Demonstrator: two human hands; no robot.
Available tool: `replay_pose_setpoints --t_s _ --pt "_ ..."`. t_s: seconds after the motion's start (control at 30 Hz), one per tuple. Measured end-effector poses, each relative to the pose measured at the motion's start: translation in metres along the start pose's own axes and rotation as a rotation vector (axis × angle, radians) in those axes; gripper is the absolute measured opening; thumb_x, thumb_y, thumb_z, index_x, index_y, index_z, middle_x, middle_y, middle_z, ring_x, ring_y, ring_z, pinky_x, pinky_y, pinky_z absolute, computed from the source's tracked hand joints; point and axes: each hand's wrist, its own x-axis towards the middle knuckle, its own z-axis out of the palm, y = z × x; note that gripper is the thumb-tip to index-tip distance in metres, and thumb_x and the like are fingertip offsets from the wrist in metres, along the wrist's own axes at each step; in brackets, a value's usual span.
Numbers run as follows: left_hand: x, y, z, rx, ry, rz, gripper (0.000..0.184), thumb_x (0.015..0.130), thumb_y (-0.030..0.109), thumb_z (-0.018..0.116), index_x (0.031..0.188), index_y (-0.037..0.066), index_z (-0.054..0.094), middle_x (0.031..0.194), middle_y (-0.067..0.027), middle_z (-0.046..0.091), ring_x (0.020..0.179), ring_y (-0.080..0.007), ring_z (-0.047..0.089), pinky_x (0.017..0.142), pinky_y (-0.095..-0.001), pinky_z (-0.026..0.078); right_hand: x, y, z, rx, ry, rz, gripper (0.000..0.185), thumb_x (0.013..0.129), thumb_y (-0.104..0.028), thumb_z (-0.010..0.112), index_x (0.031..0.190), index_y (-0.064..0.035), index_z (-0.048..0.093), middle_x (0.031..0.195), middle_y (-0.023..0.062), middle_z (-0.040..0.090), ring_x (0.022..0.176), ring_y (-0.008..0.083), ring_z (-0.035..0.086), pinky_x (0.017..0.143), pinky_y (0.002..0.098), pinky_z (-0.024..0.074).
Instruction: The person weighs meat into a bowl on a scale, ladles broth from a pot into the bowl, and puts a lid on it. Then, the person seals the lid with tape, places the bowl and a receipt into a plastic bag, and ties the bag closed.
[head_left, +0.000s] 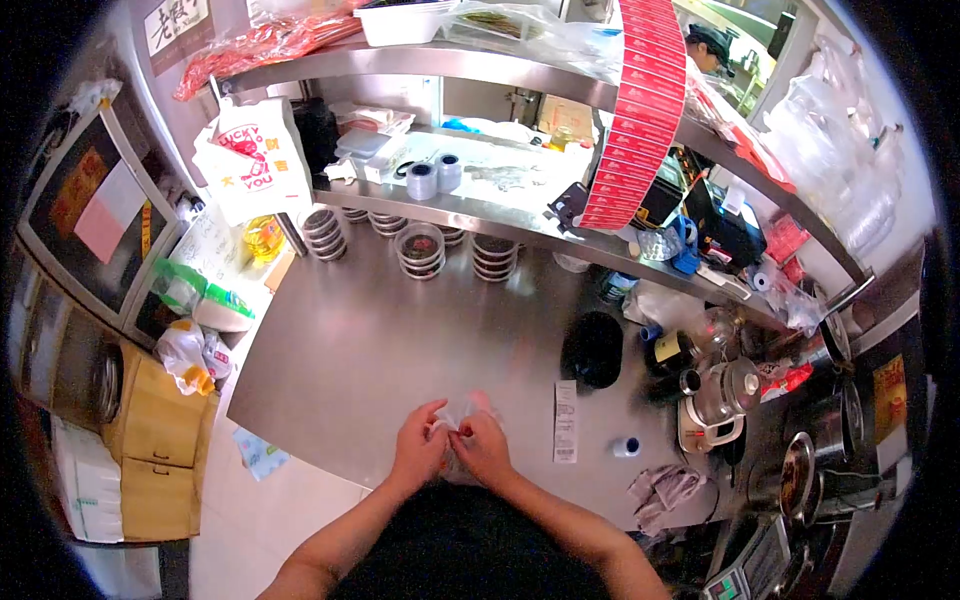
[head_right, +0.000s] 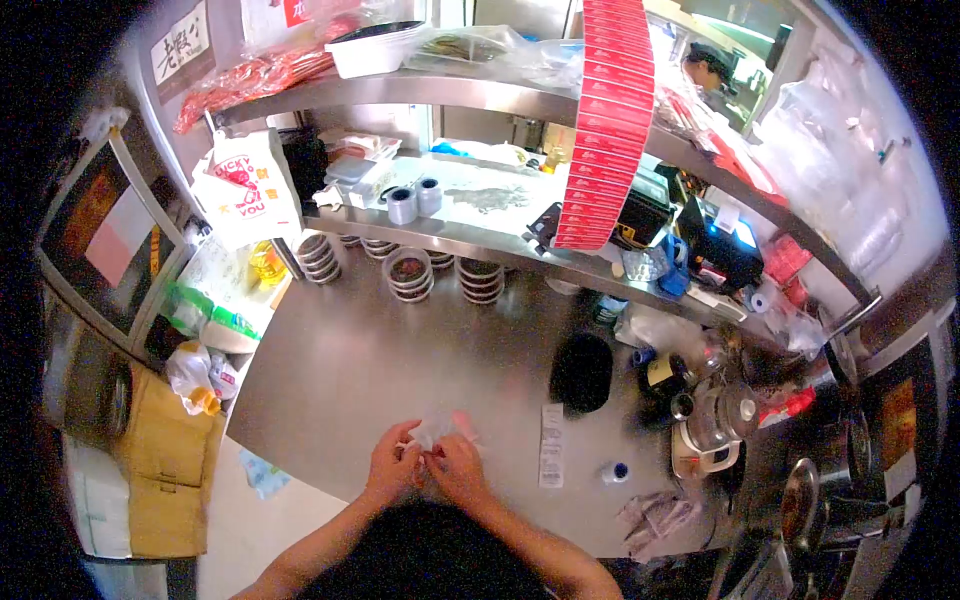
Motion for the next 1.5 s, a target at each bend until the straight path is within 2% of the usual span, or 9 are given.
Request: replay_pose_setpoints --t_s 0.3,0.4,0.5,0.6,0.7,0.8,0.93,1.3,1.5 --pt "-0.006 0.027 -0.01 0.648 -0.224 0.298 0.024 0.077 0.019 0.062 0.098 0.01 0.067 0.092 -0.0147 0.065 0.081 -0.0314 0.062 0.073 -0.0398 0.049 -0.01 0.018 -0.044 0.133 0.097 0.11 0.036 0.068 -0.013 0.07 0.098 -0.004 0.051 0.097 0.0141 0.051 0.091 0.032 0.05 0.078 0.0388 0.044" --pt "-0.006 0.022 -0.011 0.707 -0.217 0.307 0.02 0.076 0.021 0.065 0.092 0.009 0.068 0.087 -0.012 0.066 0.078 -0.0317 0.062 0.071 -0.04 0.049 -0.032 0.083 -0.056 -0.364 0.332 0.211 0.043 0.07 -0.015 0.067 0.106 -0.003 0.048 0.103 0.0154 0.051 0.095 0.0323 0.05 0.081 0.0418 0.0425" --pt "-0.006 0.017 -0.011 0.7 -0.205 0.325 0.02 0.075 0.023 0.067 0.091 0.01 0.068 0.084 -0.0109 0.066 0.074 -0.0313 0.062 0.069 -0.04 0.05 -0.06 0.125 -0.067 -0.56 0.398 0.655 0.036 0.071 -0.014 0.064 0.104 -0.0051 0.054 0.107 0.0154 0.052 0.099 0.0334 0.049 0.085 0.0435 0.0407" --pt "-0.004 0.011 -0.011 0.66 -0.264 0.27 0.019 0.074 0.021 0.069 0.089 0.009 0.068 0.084 -0.0119 0.066 0.074 -0.029 0.063 0.065 -0.0376 0.05 -0.074 0.147 -0.079 -0.506 0.072 0.744 0.025 0.072 -0.01 0.061 0.097 -0.007 0.061 0.11 0.015 0.054 0.098 0.0354 0.052 0.085 0.0423 0.0423" --pt "-0.005 0.028 -0.01 0.603 -0.257 0.182 0.026 0.074 0.018 0.071 0.097 0.008 0.065 0.085 -0.014 0.066 0.073 -0.0247 0.065 0.064 -0.0362 0.051 -0.085 0.171 -0.064 -0.182 0.138 0.506 0.02 0.073 -0.01 0.06 0.092 -0.0081 0.067 0.111 0.0148 0.055 0.095 0.0378 0.054 0.085 0.0411 0.0445" --pt "-0.005 0.016 -0.004 0.073 -0.151 -0.118 0.04 0.074 0.015 0.073 0.111 0.007 0.059 0.087 -0.0146 0.066 0.077 -0.02 0.065 0.064 -0.0358 0.052 -0.04 0.083 -0.082 -0.011 0.093 0.426 0.024 0.075 -0.006 0.061 0.098 -0.0063 0.067 0.11 0.0147 0.056 0.093 0.0343 0.058 0.082 0.0381 0.048" --pt "0.003 -0.023 -0.01 -0.144 -0.198 -0.174 0.056 0.072 0.015 0.075 0.121 0.003 0.05 0.095 -0.0127 0.065 0.09 -0.0181 0.062 0.078 -0.0286 0.05 -0.02 0.018 -0.083 0.35 -0.117 0.264 0.03 0.075 -0.001 0.062 0.105 -0.0058 0.065 0.105 0.0126 0.058 0.094 0.0247 0.059 0.079 0.0327 0.0497" --pt "0.006 -0.021 -0.014 -0.301 -0.257 -0.241 0.053 0.076 0.002 0.068 0.122 -0.003 0.044 0.103 -0.0108 0.063 0.098 -0.0159 0.059 0.085 -0.0286 0.047 -0.015 0.024 -0.067 0.189 -0.413 0.099 0.035 0.074 0.002 0.061 0.106 -0.0088 0.064 0.101 0.0124 0.059 0.091 0.0245 0.059 0.078 0.0318 0.0496" --pt "0.005 -0.004 -0.016 -0.28 -0.262 -0.359 0.054 0.075 0.006 0.07 0.122 -0.001 0.045 0.105 -0.011 0.062 0.097 -0.0168 0.059 0.086 -0.0296 0.047 -0.016 0.025 -0.08 0.226 -0.482 0.195 0.035 0.072 0.0 0.061 0.106 -0.009 0.064 0.101 0.0116 0.061 0.091 0.0257 0.059 0.078 0.0322 0.0494"
